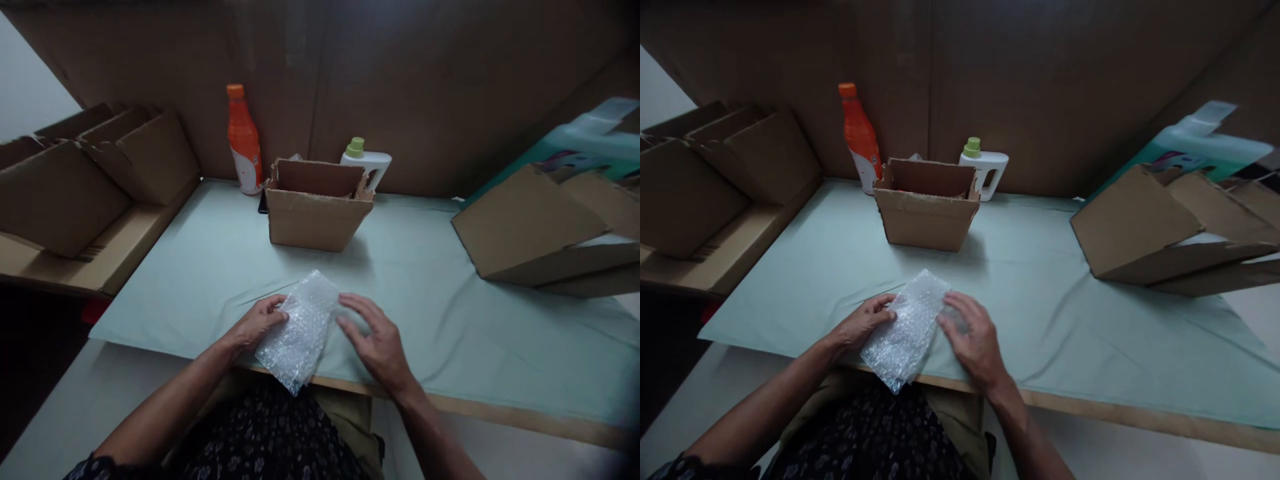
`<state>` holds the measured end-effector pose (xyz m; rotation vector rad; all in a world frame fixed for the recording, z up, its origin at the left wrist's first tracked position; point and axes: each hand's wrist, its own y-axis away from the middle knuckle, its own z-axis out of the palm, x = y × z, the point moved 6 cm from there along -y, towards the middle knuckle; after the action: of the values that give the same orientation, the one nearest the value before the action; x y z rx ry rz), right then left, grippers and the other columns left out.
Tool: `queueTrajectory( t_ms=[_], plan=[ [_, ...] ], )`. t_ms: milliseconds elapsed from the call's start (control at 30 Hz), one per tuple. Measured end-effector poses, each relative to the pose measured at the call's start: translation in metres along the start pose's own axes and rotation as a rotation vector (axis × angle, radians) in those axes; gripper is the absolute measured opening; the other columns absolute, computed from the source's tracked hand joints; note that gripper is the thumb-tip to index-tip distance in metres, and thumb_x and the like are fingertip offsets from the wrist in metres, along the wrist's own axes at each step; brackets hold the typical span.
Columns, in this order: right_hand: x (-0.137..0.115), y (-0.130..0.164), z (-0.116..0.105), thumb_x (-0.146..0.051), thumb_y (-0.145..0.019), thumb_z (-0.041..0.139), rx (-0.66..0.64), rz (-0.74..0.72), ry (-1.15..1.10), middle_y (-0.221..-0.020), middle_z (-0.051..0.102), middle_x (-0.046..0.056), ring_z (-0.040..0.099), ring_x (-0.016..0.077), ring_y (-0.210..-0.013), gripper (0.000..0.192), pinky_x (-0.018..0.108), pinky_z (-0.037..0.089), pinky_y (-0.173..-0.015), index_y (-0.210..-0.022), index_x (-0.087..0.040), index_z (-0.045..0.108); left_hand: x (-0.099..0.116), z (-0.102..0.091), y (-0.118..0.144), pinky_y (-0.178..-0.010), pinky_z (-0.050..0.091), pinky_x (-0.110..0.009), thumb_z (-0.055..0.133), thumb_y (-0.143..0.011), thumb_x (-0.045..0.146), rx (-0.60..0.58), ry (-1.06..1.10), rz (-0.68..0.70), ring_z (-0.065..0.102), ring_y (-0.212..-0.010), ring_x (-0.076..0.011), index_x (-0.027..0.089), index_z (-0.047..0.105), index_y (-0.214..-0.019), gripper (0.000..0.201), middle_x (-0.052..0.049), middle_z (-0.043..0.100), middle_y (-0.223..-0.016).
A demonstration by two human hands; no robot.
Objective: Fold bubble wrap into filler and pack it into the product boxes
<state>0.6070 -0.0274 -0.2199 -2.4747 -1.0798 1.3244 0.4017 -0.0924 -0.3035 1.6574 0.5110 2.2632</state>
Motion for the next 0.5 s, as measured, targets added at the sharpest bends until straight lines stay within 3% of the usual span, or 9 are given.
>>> queueTrajectory(
  t_ms=[67,167,233,300,367,433,500],
  plan=[
    [0.024,-0.009,-0.010,-0.039,-0.092,0.066,0.063,0.135,-0.004,-0.124,0.070,0.011,0.065,0.0279,-0.115,0.030,0.045,0.054,-0.094,-0.117,-0.023,0.069,0.001,-0.004,0.002,-0.063,0.045,-0.024,0.081,-0.066,0.045,-0.029,-0.026,0.005,0.059,-0.066,-0.0131,0.015,0.066,-0.119,0.063,-0.003,0.069,-0.088],
    [0.035,-0.019,-0.004,-0.043,-0.086,0.068,-0.015,0.224,-0.075,-0.103,0.074,0.008,0.068,0.0255,-0.096,0.023,0.039,0.055,-0.083,-0.096,-0.022,0.073,0.010,-0.007,-0.002,-0.066,0.047,-0.027,0.075,-0.073,0.047,-0.099,-0.191,0.040,0.062,-0.072,-0.0155,0.016,0.066,-0.122,0.058,-0.006,0.071,-0.097],
    [0.034,-0.022,0.004,-0.043,-0.086,0.068,-0.092,0.293,-0.165,-0.080,0.071,0.004,0.065,0.0204,-0.077,0.023,0.034,0.052,-0.074,-0.077,-0.021,0.071,0.026,-0.015,-0.006,-0.074,0.051,-0.033,0.070,-0.078,0.049,-0.016,-0.391,0.145,0.066,-0.083,-0.0207,0.015,0.063,-0.128,0.061,-0.010,0.072,-0.103],
    [0.035,-0.021,0.009,-0.046,-0.084,0.072,-0.099,0.421,-0.338,-0.067,0.065,0.001,0.059,0.0160,-0.064,0.031,0.029,0.049,-0.065,-0.068,-0.020,0.067,0.048,-0.027,-0.002,-0.089,0.053,-0.042,0.067,-0.082,0.050,0.149,-0.575,0.304,0.066,-0.104,-0.0278,0.015,0.058,-0.135,0.065,-0.015,0.070,-0.119],
    [0.040,-0.018,0.009,-0.052,-0.076,0.079,0.003,0.593,-0.621,-0.064,0.063,-0.001,0.056,0.0134,-0.058,0.036,0.026,0.048,-0.058,-0.068,-0.019,0.066,0.065,-0.032,0.011,-0.107,0.046,-0.052,0.066,-0.085,0.053,0.229,-0.702,0.443,0.058,-0.127,-0.0328,0.018,0.054,-0.141,0.067,-0.017,0.061,-0.139],
    [0.044,-0.014,0.011,-0.050,-0.068,0.088,0.142,0.731,-0.929,-0.067,0.065,-0.003,0.058,0.0122,-0.059,0.038,0.023,0.052,-0.056,-0.072,-0.020,0.066,0.070,-0.027,0.027,-0.117,0.037,-0.056,0.068,-0.084,0.060,0.150,-0.814,0.546,0.045,-0.142,-0.0350,0.023,0.049,-0.147,0.075,-0.016,0.049,-0.154],
    [0.044,-0.013,0.015,-0.041,-0.063,0.093,0.239,0.804,-1.158,-0.072,0.069,-0.003,0.064,0.0119,-0.063,0.035,0.022,0.056,-0.058,-0.077,-0.020,0.069,0.064,-0.016,0.041,-0.122,0.029,-0.058,0.076,-0.075,0.067,0.036,-0.927,0.632,0.034,-0.150,-0.0367,0.027,0.039,-0.154,0.096,-0.014,0.036,-0.163]
  ],
)
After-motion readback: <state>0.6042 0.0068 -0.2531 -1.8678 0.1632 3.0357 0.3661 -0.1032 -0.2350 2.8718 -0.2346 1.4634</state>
